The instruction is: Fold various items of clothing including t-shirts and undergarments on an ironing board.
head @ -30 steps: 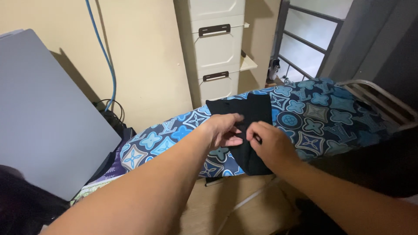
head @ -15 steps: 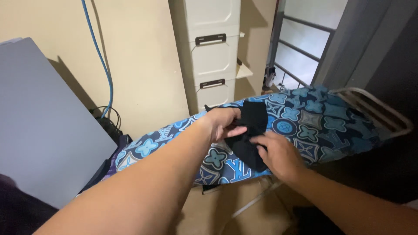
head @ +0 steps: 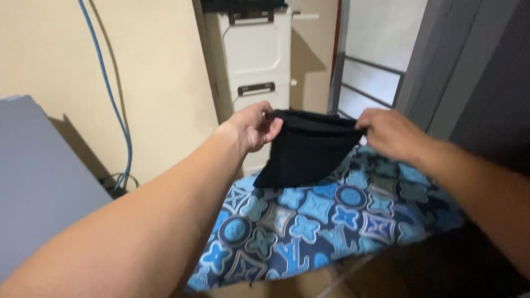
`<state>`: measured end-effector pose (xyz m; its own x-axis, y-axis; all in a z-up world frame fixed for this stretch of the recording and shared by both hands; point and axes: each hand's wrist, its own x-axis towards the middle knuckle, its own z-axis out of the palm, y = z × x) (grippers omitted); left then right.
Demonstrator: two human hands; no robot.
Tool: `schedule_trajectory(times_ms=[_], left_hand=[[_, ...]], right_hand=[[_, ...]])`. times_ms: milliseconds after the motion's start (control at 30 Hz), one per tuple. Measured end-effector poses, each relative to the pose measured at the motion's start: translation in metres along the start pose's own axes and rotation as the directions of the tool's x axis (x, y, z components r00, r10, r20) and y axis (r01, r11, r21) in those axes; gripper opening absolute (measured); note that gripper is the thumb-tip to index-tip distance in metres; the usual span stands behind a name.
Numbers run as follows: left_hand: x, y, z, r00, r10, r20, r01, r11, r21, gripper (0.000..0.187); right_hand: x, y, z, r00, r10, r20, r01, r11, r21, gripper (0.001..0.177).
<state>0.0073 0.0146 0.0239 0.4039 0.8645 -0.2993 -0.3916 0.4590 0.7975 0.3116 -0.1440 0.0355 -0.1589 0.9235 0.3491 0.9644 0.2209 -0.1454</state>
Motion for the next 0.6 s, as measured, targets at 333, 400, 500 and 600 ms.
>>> schedule_trajectory(times_ms=[333,400,500,600], left_hand=[[0.026,0.073,0.052,0.989,0.144,0.041,-0.143,0.989,-0.038,0.02],[0.037,0.078,0.054,0.986,0.166,0.008,-0.164,0.98,-0.112,0.017],[0.043,0.085,0.062,0.984,0.165,-0.063,-0.173,0.976,-0.132,0.016],[0.042,0.088,0.063,0.968,0.223,-0.116,-0.231,0.971,-0.056,0.007]], right_hand=[[0.057,-0.019,-0.093,0.931,0.017,-0.363,0.014,0.997,0.082,0.028],[0.063,-0.025,-0.105,0.957,0.157,-0.242,-0.139,0.986,0.091,0.023],[0.088,0.0,-0.1,0.954,0.001,-0.3,0.025,0.996,0.084,0.018],[0.077,-0.02,-0.113,0.977,0.112,-0.183,-0.1,0.992,0.075,0.019]])
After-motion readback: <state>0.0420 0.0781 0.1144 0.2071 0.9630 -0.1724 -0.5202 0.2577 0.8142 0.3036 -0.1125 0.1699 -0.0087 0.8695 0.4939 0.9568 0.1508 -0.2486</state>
